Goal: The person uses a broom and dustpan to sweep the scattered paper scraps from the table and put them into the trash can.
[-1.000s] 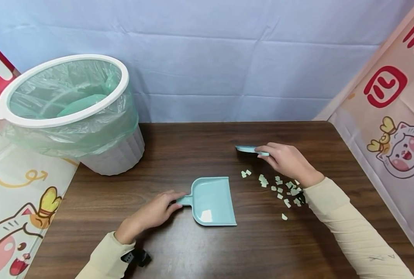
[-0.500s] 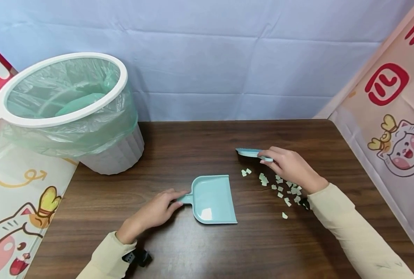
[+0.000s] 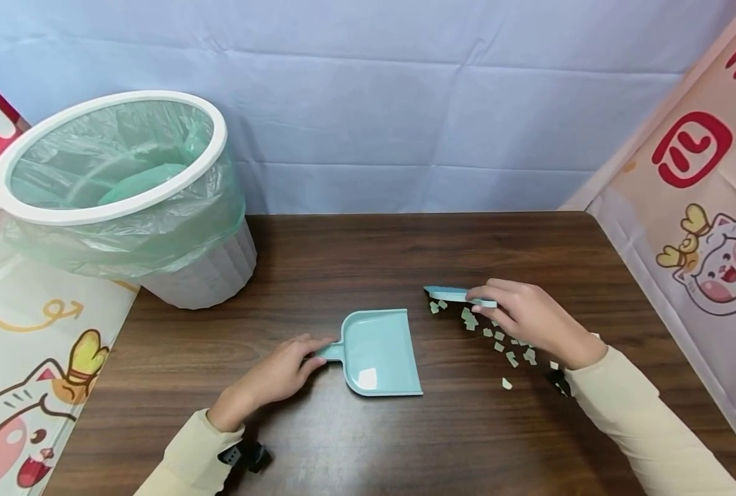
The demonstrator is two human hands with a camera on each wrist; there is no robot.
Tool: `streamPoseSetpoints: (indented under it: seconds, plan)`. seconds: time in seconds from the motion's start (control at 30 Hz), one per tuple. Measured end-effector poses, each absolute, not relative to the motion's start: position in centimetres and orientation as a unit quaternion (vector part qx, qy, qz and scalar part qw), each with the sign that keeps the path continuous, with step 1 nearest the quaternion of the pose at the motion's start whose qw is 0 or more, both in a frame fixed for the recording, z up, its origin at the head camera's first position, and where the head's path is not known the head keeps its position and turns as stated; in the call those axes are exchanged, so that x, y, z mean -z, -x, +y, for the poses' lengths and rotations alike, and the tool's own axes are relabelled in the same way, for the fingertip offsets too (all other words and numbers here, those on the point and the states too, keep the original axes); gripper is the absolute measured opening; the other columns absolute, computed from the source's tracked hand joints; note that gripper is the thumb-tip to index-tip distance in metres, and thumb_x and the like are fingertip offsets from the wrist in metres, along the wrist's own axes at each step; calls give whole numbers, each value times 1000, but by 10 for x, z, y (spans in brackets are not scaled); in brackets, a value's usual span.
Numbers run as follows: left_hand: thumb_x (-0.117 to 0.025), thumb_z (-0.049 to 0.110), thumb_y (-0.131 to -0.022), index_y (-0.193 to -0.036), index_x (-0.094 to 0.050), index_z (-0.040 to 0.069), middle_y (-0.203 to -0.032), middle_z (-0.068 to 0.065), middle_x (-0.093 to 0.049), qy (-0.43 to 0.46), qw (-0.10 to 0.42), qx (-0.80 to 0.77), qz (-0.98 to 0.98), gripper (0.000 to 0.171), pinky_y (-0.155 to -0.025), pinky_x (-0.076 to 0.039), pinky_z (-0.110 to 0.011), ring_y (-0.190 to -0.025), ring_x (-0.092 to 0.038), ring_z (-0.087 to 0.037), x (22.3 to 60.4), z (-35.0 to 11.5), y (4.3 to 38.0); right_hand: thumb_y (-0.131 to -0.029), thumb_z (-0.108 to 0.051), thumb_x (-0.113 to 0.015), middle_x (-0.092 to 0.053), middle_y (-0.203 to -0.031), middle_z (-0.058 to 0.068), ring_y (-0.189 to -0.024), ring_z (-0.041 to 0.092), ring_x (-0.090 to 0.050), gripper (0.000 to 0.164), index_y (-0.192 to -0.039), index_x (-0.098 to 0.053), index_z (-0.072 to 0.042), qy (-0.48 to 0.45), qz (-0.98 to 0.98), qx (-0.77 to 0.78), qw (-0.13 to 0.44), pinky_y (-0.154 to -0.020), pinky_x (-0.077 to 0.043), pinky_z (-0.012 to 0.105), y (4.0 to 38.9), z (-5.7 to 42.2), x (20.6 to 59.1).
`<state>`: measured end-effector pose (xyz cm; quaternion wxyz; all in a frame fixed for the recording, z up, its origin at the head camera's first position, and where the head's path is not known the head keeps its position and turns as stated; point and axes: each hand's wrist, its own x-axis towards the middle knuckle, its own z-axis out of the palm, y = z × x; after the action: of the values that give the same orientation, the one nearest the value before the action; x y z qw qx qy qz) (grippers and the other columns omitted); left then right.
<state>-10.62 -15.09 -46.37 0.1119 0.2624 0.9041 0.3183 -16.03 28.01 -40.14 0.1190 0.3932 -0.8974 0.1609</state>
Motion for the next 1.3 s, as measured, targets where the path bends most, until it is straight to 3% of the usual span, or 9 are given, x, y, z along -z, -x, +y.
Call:
streamPoseSetpoints:
  seconds: [0.43, 0.57, 0.77, 0.87, 1.0, 1.1, 1.2, 1.3]
  plan:
    - [-60, 11, -103, -141, -59, 3, -135, -14, -63, -255, 119, -314, 907, 38, -105, -47, -52, -126, -59, -34, 464, -150, 107, -93, -7, -73, -59, -93, -17, -68, -5, -45, 20, -111, -74, -14, -406, -886, -207, 80, -66, -42, 15, 142, 283, 384]
    - [-61, 10, -103, -140, -59, 2, -137, -15, -62, -248, 122, -319, 906, 38, -108, -44, -54, -130, -56, -38, 463, -151, 107, -92, 0, -72, -61, -93, -15, -71, -3, -47, 23, -110, -73, -14, -414, -877, -236, 64, -68, -40, 12, 143, 283, 378]
    - [-61, 10, -103, -140, -59, 3, -138, -16, -61, -249, 124, -315, 907, 38, -110, -40, -57, -133, -52, -42, 463, -150, 108, -92, 4, -70, -71, -106, -10, -90, 2, -63, 27, -110, -73, -15, -414, -872, -251, 72, -80, -45, 13, 146, 286, 364]
    - [-60, 11, -103, -141, -59, 3, -138, -16, -61, -254, 124, -312, 907, 38, -110, -40, -57, -133, -52, -42, 462, -150, 108, -91, 6, -70, -72, -106, -10, -90, 2, -64, 28, -109, -73, -16, -419, -867, -261, 68, -78, -46, 14, 146, 289, 352]
    - [-60, 11, -104, -141, -59, 3, -138, -16, -61, -257, 125, -309, 907, 38, -110, -41, -57, -132, -52, -42, 462, -150, 108, -95, 7, -65, -66, -84, -12, -68, -2, -56, 29, -108, -72, -18, -428, -852, -302, -12, -60, -45, 14, 144, 295, 335]
    - [-60, 11, -104, -141, -59, 3, -138, -16, -61, -258, 126, -306, 908, 38, -110, -41, -57, -132, -53, -42, 462, -150, 109, -99, 8, -57, -57, -71, -7, -57, 2, -51, 31, -110, -70, -17, -424, -825, -352, -125, -49, -46, 19, 141, 301, 329]
    - [-59, 10, -104, -141, -59, 1, -137, -17, -61, -261, 124, -306, 907, 38, -110, -41, -57, -132, -53, -42, 461, -150, 108, -102, 8, -52, -58, -71, 2, -55, 8, -54, 31, -112, -68, -16, -417, -790, -391, -222, -45, -49, 25, 138, 304, 330]
    - [-59, 9, -104, -140, -59, 1, -136, -17, -62, -265, 122, -304, 907, 37, -107, -44, -55, -129, -56, -39, 460, -150, 109, -103, 7, -50, -59, -72, 7, -53, 14, -55, 31, -113, -68, -15, -412, -768, -409, -271, -42, -48, 26, 136, 305, 335]
